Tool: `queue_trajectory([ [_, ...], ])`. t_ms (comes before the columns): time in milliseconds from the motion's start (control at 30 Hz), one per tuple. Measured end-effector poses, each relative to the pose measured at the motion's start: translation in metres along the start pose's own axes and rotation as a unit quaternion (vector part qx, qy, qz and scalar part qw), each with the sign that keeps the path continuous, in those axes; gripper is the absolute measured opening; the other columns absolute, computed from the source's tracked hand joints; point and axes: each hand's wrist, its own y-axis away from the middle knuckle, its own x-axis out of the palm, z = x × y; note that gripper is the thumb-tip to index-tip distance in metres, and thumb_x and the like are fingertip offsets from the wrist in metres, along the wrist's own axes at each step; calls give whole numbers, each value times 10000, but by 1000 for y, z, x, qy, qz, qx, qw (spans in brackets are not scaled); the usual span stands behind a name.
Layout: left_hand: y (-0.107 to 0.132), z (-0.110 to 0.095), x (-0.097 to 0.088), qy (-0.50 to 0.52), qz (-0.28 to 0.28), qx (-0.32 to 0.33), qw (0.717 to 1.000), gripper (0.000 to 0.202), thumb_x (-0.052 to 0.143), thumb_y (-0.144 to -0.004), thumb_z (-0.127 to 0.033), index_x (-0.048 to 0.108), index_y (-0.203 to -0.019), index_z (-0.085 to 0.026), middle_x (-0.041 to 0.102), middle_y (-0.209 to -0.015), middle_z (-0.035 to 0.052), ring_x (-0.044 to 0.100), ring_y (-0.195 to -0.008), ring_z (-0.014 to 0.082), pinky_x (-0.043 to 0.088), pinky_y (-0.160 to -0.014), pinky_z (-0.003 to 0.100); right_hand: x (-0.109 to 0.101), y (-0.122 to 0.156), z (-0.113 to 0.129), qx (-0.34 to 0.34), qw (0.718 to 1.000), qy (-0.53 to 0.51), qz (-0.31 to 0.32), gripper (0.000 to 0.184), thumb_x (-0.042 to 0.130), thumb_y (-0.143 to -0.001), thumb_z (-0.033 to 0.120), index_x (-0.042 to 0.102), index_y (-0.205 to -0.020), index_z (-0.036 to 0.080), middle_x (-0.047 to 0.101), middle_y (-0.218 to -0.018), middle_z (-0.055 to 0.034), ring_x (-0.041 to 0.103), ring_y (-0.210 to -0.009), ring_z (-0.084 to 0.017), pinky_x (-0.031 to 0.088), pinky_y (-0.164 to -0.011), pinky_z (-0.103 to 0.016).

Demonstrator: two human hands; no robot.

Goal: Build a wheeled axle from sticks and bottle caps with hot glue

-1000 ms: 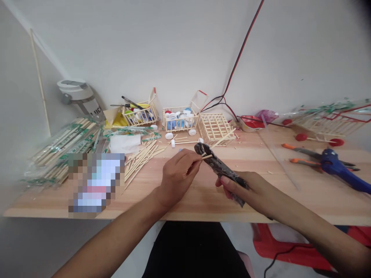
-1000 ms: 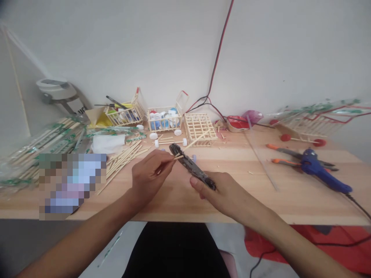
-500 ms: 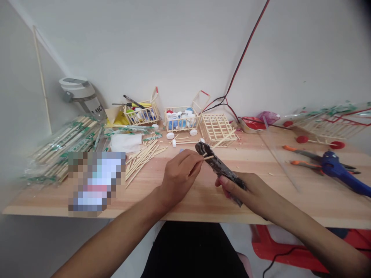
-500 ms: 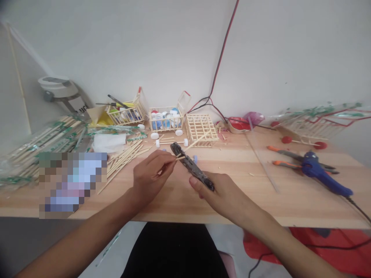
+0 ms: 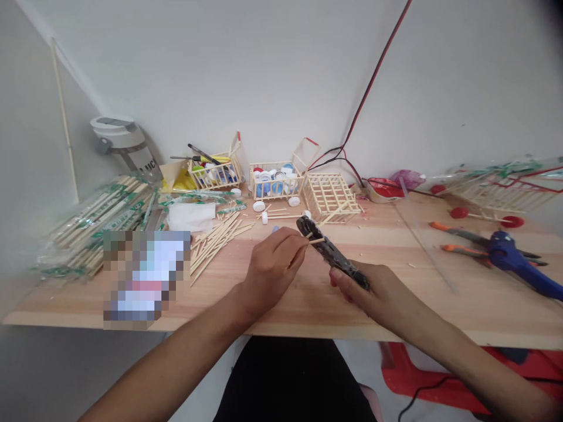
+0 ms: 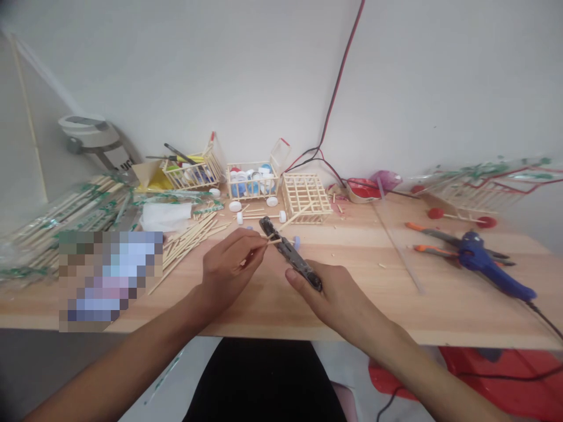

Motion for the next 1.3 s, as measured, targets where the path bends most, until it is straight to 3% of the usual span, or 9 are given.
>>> queue_trajectory([
  [200, -1, 0, 0, 2, -1, 3, 1000, 111, 548, -876, -82, 621, -908, -158, 669, -858, 54, 636, -822, 123, 534, -754, 220, 0, -1, 0, -6, 1000, 8, -5, 519, 322, -921, 636, 462, -665, 207, 489, -582, 9, 467, -556, -149, 320, -533, -263],
  [500, 1, 1, 1, -6, 0, -2, 1000, 138, 534, -868, -59, 622, -879, -166, 677, -844, 45, 642, -811, 118, 516, -750, 214, 2, -8, -3, -16, 1000, 9, 1, 493, 348, -910, 635, 435, -677, 209, 534, -651, -16, 492, -613, -164, 335, -560, -271],
  [667, 4, 1, 3, -7, 23, -30, 999, 120, 534, -873, -71, 604, -852, -167, 651, -820, 30, 615, -775, 111, 479, -721, 202, 6, -13, -12, -15, 1000, 0, 17, 530, 348, -903, 640, 353, -596, 208, 420, -554, 9, 392, -529, -127, 242, -496, -262],
  [833, 5, 3, 5, -6, 69, -92, 993, 113, 535, -871, -86, 586, -821, -174, 630, -795, 15, 593, -746, 115, 447, -683, 205, 12, -21, -20, -19, 1000, -22, 12, 516, 392, -890, 623, 352, -590, 205, 373, -547, 21, 362, -530, -118, 235, -491, -255],
  [1033, -1, 2, 1, 3, 96, -200, 975, 103, 551, -842, -94, 583, -797, -180, 622, -746, -5, 575, -705, 116, 424, -666, 216, 14, -32, -21, -18, 1000, -13, -11, 533, 403, -878, 625, 387, -557, 199, 421, -521, 7, 401, -511, -124, 246, -487, -262],
  [1200, -9, 5, -4, 90, 106, -330, 934, 79, 565, -843, -194, 582, -766, -183, 605, -686, -27, 558, -647, 115, 413, -635, 225, 7, -31, -27, 32, 997, -66, 35, 580, 369, -873, 683, 499, -596, 191, 540, -525, -21, 516, -486, -149, 359, -471, -258],
  [1300, -11, 12, -6, 104, 130, -365, 916, 94, 566, -829, -194, 578, -737, -180, 594, -661, -32, 552, -636, 115, 402, -625, 230, 1, -28, -30, 54, 987, -137, 70, 591, 348, -874, 702, 554, -669, 188, 574, -557, -19, 551, -491, -145, 427, -479, -252],
])
